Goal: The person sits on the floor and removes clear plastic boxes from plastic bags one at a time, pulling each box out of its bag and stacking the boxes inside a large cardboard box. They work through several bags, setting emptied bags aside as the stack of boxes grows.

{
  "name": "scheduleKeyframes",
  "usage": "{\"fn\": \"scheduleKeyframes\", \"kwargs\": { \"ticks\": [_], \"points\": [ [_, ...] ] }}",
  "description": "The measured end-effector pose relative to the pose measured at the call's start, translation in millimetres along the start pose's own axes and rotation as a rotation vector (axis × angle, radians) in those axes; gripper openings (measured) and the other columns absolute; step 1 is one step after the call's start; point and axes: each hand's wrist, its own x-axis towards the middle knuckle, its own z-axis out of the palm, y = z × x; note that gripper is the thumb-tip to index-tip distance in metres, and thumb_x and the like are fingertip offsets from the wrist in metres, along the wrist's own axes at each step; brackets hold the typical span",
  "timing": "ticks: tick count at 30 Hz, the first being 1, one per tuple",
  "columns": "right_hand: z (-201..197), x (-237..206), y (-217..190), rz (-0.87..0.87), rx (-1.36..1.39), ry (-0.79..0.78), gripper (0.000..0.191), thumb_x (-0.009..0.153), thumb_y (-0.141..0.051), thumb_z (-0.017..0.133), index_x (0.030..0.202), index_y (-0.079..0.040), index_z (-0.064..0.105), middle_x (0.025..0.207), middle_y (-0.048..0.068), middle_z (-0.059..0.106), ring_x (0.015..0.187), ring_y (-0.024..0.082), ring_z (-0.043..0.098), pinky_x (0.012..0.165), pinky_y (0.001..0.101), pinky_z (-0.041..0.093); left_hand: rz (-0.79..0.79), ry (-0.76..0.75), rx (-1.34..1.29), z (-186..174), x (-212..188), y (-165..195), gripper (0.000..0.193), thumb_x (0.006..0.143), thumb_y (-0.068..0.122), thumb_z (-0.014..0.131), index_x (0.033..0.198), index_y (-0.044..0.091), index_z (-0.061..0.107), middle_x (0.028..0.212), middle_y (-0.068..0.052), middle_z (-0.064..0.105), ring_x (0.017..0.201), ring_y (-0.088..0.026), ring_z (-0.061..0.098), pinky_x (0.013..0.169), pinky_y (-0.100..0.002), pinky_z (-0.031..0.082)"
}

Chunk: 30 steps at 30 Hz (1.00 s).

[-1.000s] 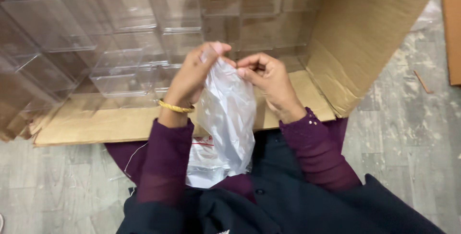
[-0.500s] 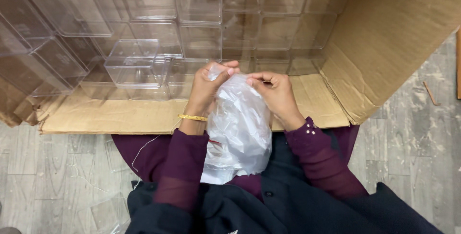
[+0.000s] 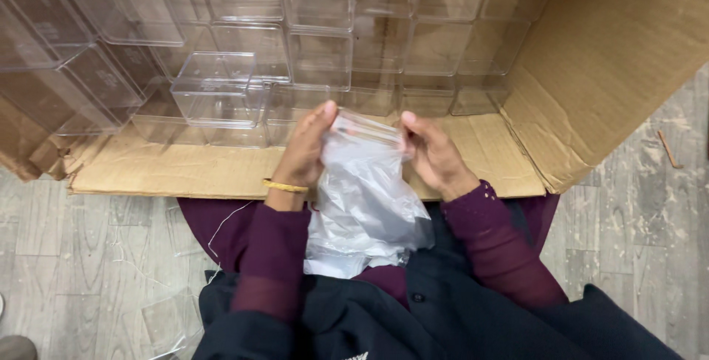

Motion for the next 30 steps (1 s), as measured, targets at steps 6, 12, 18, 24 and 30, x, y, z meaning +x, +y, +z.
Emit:
{"fn": "scheduleKeyframes", "kwargs": {
  "ticks": [6,12,18,24,30],
  "points": [
    [43,15,19,-0.281,0.399,-0.139,0.043,0.099,-0.033,0.053,0.065,-0.01,0.042,0.071,0.008,0.04,0.076,0.023,0.044,0.074,0.0372,0.041,0.241,0.011,-0.151,-41,-29,17,0.022,0.101,0.028,0.068,0.089,0.013,0.056,0.085,0.003,0.06,0.078,-0.007,0.056,0.072,-0.026,0.049],
    [69,31,23,-0.252,0.338,-0.257,0.035,0.095,-0.029,0.053,0.068,-0.008,0.045,0.075,0.008,0.045,0.081,0.021,0.045,0.078,0.0347,0.041,0.287,0.068,0.21,-88,-70,59,0.026,0.104,0.019,0.069,0.086,0.01,0.053,0.084,0.005,0.051,0.08,-0.006,0.046,0.073,-0.025,0.04],
    [90,63,58,-0.024,-0.391,-0.149,0.008,0.096,-0.007,0.061,0.1,-0.002,0.065,0.095,0.003,0.062,0.087,0.012,0.055,0.076,0.0263,0.047,0.294,0.418,1.129,-100,-119,91,0.019,0.096,0.016,0.069,0.092,0.001,0.059,0.081,-0.008,0.061,0.073,-0.019,0.056,0.066,-0.036,0.046],
    [168,108,112,-0.548,-1.03,-0.09,0.01,0.103,-0.004,0.054,0.11,-0.002,0.061,0.103,0.012,0.065,0.095,0.024,0.065,0.084,0.0353,0.054,0.397,0.96,1.608,-102,-125,114,0.038,0.095,0.006,0.062,0.131,-0.006,0.056,0.082,-0.024,0.067,0.076,-0.043,0.064,0.069,-0.051,0.047],
    [163,77,70,-0.804,-1.058,0.066,0.024,0.106,-0.001,0.054,0.128,-0.002,0.06,0.116,0.014,0.069,0.102,0.026,0.072,0.088,0.0371,0.057,0.577,0.737,1.502,-75,-126,116,0.011,0.102,0.008,0.06,0.111,0.003,0.064,0.092,-0.019,0.068,0.084,-0.039,0.066,0.076,-0.047,0.05]
  ]
}}
